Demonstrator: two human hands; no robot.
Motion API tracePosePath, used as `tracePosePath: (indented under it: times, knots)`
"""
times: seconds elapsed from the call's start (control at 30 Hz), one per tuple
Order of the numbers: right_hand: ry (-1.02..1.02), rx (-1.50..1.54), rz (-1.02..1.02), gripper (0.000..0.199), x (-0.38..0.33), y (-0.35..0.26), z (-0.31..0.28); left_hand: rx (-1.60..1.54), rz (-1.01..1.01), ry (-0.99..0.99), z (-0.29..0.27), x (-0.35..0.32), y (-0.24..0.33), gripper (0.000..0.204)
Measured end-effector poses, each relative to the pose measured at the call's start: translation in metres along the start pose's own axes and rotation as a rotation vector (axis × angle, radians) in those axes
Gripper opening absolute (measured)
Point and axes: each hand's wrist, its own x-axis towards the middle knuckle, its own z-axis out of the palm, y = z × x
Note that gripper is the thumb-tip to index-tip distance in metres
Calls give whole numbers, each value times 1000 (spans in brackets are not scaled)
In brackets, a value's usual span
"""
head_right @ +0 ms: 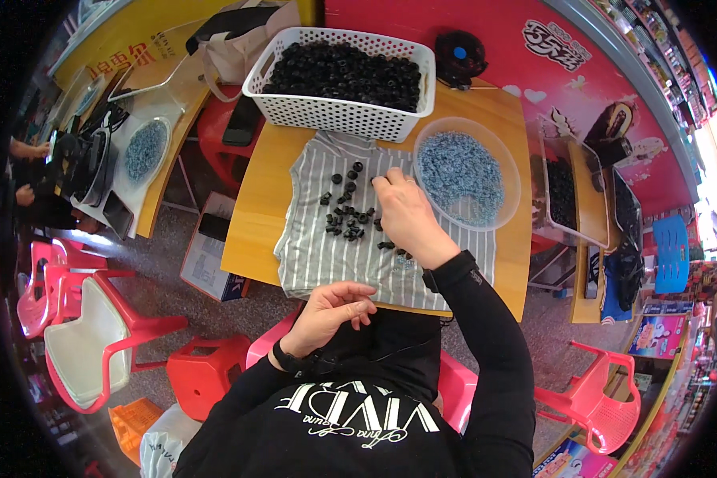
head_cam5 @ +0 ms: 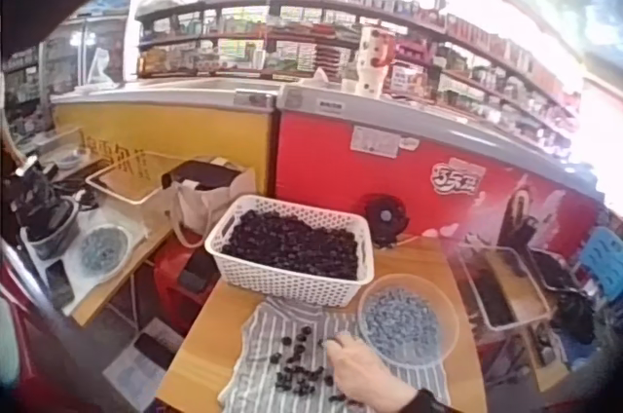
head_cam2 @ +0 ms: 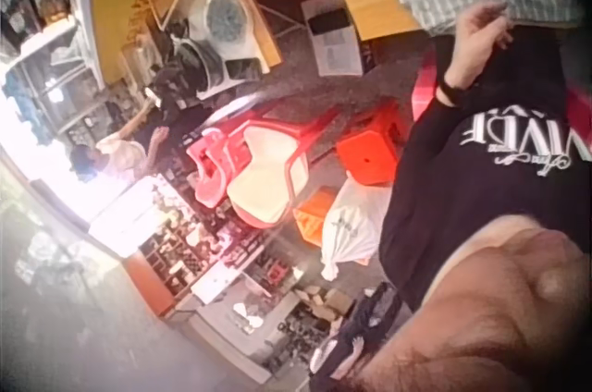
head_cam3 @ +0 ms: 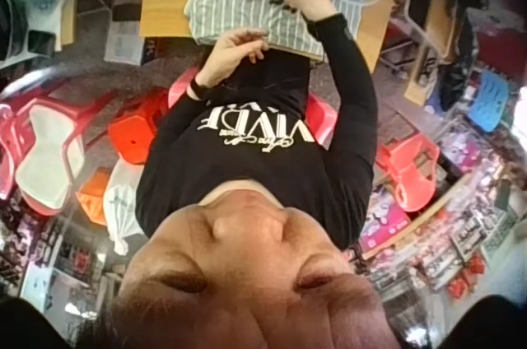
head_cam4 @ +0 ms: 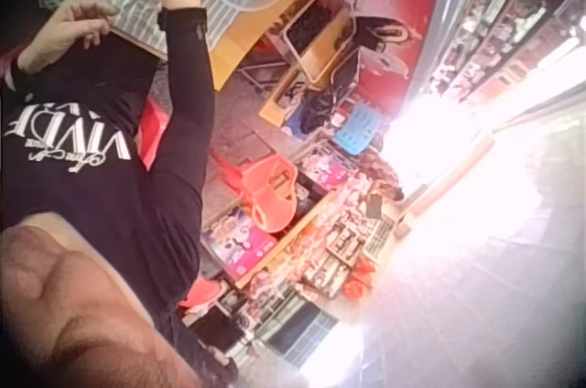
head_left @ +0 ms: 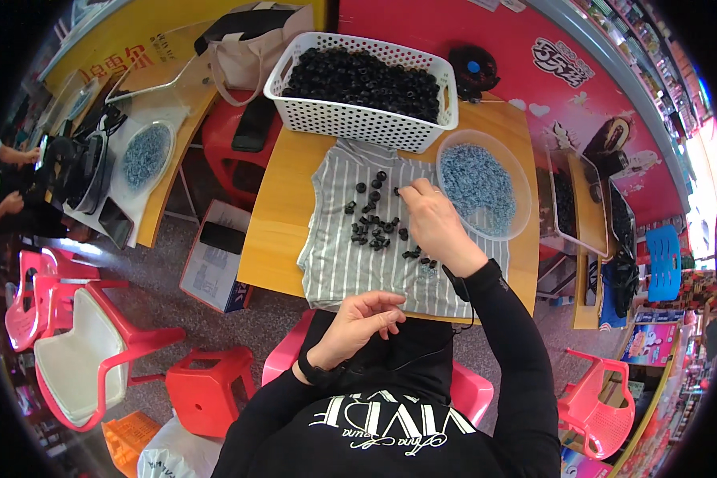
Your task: The person sits at a table and repeatedly picks up small black cylindrical objects and light blue granular material. They insert the blue material into the black objects by hand, then place the assembled units onto a striped cloth on the table. The process is repetitive and involves handling small parts one by one.
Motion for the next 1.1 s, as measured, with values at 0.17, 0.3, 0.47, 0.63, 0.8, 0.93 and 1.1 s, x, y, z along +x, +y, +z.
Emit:
tracePosePath:
  times: [0.17, 0.3, 0.47, 0.63, 0.8, 0.93, 1.1]
  knots:
    - [-41, -112, -28, 19, 16, 6, 15, -55, 3, -12, -5, -2, -4, 27]
    - [-5, -73, -2, 18, 12, 11, 13, -46, 9, -32, -5, -1, -5, 27]
    - [-90, 236, 5, 21, -22, -20, -28, -101, 10, -5, -6, -3, -3, 29]
    - [-140, 339, -41, 21, -100, -81, -43, -160, 136, -11, 11, -1, -3, 33]
    - [100, 329, -35, 25, -134, -92, -32, -105, 99, -32, 21, 4, -8, 26]
    - [170, 494, 136, 22, -145, -77, -34, -107, 84, -12, 15, 4, -9, 22]
    - [216, 180, 315, 14, -144, -26, -13, -104, 140, 59, 14, 10, 3, 21]
